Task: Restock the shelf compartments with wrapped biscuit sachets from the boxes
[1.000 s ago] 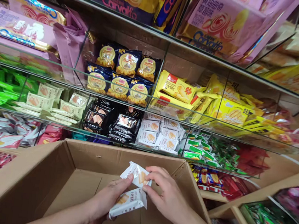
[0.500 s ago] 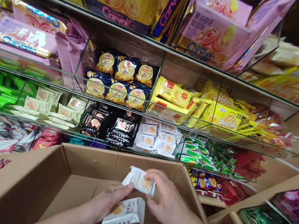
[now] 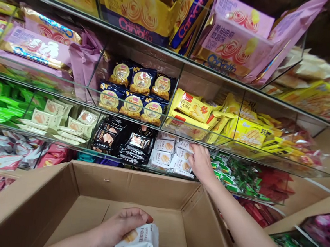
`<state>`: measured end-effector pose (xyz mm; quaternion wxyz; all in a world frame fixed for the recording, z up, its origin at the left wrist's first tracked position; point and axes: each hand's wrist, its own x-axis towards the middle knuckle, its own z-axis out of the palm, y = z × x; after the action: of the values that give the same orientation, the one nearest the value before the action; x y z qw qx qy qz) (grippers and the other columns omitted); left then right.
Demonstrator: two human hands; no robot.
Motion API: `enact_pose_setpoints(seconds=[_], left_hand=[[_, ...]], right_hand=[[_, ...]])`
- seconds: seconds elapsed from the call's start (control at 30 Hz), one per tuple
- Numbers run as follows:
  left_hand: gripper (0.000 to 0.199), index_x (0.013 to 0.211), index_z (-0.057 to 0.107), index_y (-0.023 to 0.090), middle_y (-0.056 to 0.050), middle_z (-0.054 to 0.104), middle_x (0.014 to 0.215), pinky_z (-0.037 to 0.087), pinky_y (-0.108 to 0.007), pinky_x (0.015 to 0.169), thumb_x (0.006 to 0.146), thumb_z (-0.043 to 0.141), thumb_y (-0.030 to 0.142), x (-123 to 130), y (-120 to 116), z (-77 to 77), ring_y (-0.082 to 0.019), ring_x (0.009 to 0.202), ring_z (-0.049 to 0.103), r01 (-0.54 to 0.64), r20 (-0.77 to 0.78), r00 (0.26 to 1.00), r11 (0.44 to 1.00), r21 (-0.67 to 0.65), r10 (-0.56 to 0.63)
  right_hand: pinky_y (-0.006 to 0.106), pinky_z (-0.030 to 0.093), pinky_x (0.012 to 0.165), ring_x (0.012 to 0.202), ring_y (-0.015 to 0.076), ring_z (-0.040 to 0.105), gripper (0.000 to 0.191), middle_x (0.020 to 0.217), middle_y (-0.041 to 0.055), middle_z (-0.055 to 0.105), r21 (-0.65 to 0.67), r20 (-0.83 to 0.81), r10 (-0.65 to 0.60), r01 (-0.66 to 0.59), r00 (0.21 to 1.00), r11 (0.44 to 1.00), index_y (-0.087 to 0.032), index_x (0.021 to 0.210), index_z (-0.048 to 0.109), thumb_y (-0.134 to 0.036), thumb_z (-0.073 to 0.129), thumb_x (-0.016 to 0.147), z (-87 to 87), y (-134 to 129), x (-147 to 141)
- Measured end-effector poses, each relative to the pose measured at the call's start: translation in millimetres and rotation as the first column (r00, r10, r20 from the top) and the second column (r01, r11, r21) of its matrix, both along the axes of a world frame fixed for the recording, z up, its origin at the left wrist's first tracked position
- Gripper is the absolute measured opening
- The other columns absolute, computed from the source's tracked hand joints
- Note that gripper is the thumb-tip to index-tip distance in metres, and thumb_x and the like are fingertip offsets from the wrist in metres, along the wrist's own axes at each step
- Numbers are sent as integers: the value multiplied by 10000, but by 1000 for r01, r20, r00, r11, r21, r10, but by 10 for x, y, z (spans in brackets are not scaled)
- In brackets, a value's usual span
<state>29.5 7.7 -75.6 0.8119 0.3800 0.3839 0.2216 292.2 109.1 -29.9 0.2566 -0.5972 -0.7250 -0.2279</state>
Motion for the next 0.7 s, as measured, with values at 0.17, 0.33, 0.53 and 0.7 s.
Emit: enact_pose_setpoints(seconds=[0.17,0.33,0.53,0.7], left_hand=[[356,801,613,112,2,570,626,347,-158,512,615,659,413,-4,8,-41,-68,532,480,10,-6,1000,1000,4,-10],[368,786,612,125,6,559,619,326,-158,495,605,653,443,-11,-10,-79,-70,524,469,28,-24,999,999,30,-27],[379,776,606,137,21,531,590,287,-153,466,597,646,469,-25,-6,-92,-59,491,433,54,-36,998,998,38,-53],[364,784,599,145,14,519,603,286,-164,479,618,626,468,-28,-15,-115,-62,499,417,74,-62,996,996,57,-71]], right_hand=[[344,347,820,916,234,464,373,998,109,554,-22,20,-87,88,996,996,-143,1080,505,-86,301,772,-5,112,-14],[335,329,861,931,226,504,373,999,103,584,-58,41,-130,132,991,989,-164,1025,550,-74,291,771,55,279,-13],[296,378,805,883,227,552,289,929,122,617,-119,60,-102,109,993,987,-121,923,579,-184,318,814,103,300,-25],[269,384,811,920,211,545,265,964,98,613,-154,75,-56,67,996,986,-132,977,555,-281,420,804,113,281,0]])
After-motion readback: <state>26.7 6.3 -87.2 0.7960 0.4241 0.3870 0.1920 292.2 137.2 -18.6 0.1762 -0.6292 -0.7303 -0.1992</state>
